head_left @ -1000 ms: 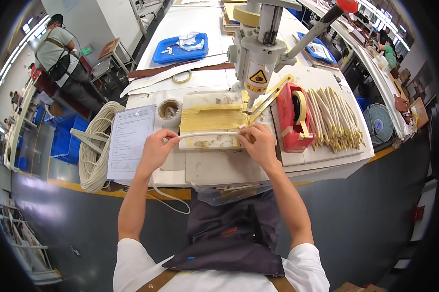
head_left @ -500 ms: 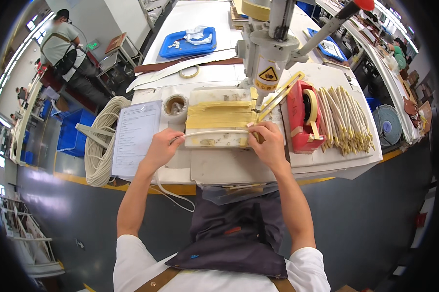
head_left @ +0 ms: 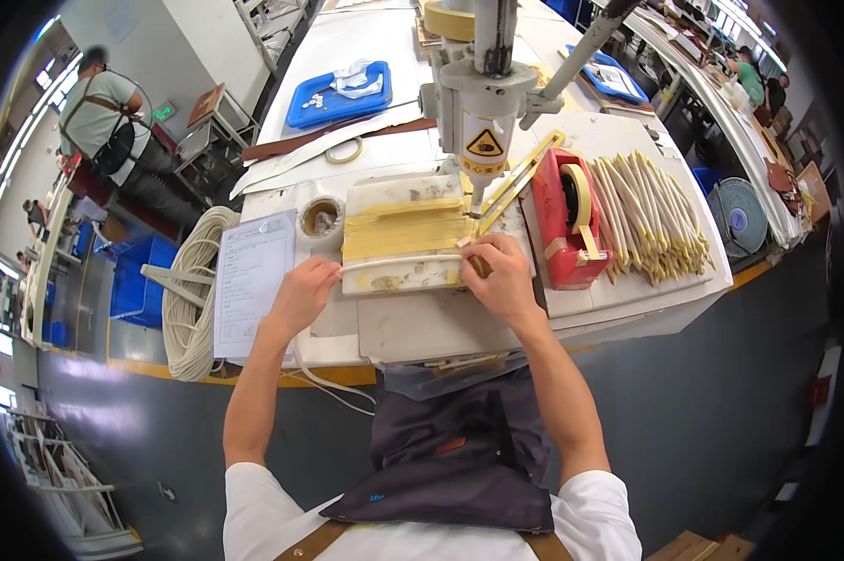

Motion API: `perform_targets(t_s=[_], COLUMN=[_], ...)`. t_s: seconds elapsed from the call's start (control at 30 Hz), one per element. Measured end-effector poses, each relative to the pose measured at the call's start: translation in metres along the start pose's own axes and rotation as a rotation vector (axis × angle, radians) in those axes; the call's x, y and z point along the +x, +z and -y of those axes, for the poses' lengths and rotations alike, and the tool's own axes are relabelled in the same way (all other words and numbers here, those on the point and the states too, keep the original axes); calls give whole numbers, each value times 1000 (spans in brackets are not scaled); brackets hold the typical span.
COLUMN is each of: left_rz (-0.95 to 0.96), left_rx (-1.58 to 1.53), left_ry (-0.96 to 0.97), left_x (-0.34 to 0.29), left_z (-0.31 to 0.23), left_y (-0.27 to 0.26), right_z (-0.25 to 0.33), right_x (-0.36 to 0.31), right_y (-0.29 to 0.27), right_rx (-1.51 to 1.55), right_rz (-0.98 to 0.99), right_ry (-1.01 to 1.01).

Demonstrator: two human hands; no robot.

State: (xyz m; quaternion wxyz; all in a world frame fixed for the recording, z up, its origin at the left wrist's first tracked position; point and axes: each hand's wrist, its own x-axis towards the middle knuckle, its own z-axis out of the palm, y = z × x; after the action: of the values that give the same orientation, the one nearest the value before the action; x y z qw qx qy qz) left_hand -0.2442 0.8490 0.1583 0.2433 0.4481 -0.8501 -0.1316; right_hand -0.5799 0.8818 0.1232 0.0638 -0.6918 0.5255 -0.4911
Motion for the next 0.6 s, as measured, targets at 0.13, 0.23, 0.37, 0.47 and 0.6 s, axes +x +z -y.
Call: perform_targets(t_s=[0.13, 0.23, 0.37, 0.47, 0.6], left_rz=[-33, -82, -136, -238, -188], left_rx=[5, 3, 63, -114, -575], left_ry=[8, -14, -67, -183, -419], left_x=[-2, -3, -8, -23, -43], left_z=[3, 3, 2, 0, -38], left_y=[4, 8, 10, 13, 5], right_z=[3, 4, 36, 62, 22], right_x=[0, 0, -1, 9, 31], right_y=[-1, -2, -35, -109, -185], right_rx=[-9, -11, 127, 82, -201], right_rz=[4, 8, 13, -137, -57], right_ry=[5, 7, 88, 82, 443])
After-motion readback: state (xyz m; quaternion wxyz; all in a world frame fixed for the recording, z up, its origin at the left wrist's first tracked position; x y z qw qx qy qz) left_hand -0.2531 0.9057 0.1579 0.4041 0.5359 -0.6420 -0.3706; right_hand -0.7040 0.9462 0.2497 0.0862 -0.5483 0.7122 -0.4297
